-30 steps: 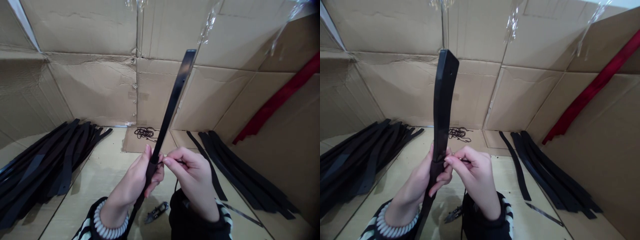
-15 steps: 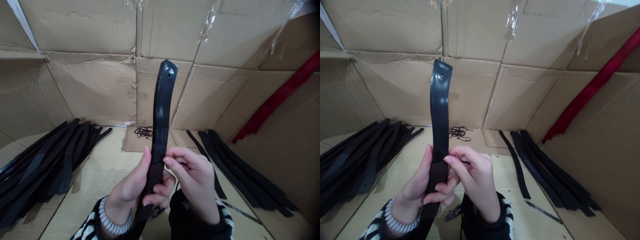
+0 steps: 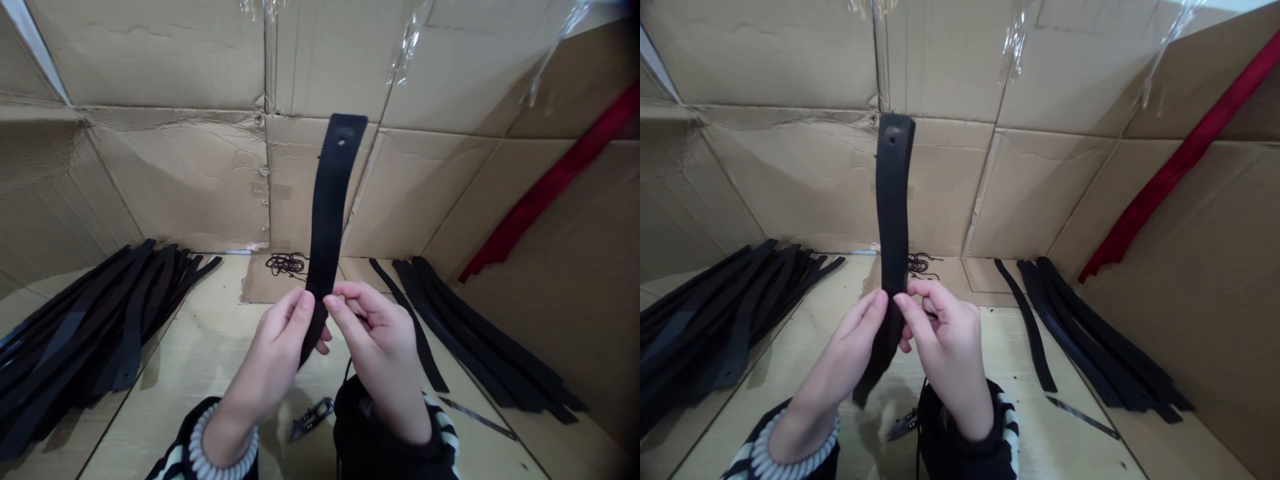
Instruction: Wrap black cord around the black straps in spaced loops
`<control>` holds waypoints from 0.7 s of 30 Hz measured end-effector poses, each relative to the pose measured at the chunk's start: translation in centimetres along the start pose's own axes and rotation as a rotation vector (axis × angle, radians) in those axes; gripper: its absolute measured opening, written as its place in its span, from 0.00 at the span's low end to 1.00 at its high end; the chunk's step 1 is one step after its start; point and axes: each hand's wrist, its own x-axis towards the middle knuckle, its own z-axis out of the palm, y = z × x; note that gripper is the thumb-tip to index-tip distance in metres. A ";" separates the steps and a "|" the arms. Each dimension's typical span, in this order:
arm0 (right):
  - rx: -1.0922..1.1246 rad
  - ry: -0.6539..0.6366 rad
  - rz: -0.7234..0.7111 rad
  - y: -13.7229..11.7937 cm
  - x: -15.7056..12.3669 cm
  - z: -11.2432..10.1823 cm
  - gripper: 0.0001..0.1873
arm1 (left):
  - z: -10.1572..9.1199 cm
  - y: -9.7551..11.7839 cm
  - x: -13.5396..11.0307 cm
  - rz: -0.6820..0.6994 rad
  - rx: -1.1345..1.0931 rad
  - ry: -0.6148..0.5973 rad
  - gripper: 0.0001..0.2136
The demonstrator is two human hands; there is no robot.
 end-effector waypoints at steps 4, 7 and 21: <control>-0.092 -0.066 -0.123 -0.2 0.1 -0.3 0.06 | 0.3 0.0 -0.2 -0.045 0.023 0.115 0.23; -0.099 -0.189 -0.191 -0.2 0.1 -0.7 0.12 | -0.3 -0.2 -0.3 -0.174 -0.160 -0.076 0.25; 0.304 -0.100 0.111 0.3 -0.2 -0.3 0.06 | 0.1 0.2 -0.4 -0.002 -0.198 -0.127 0.20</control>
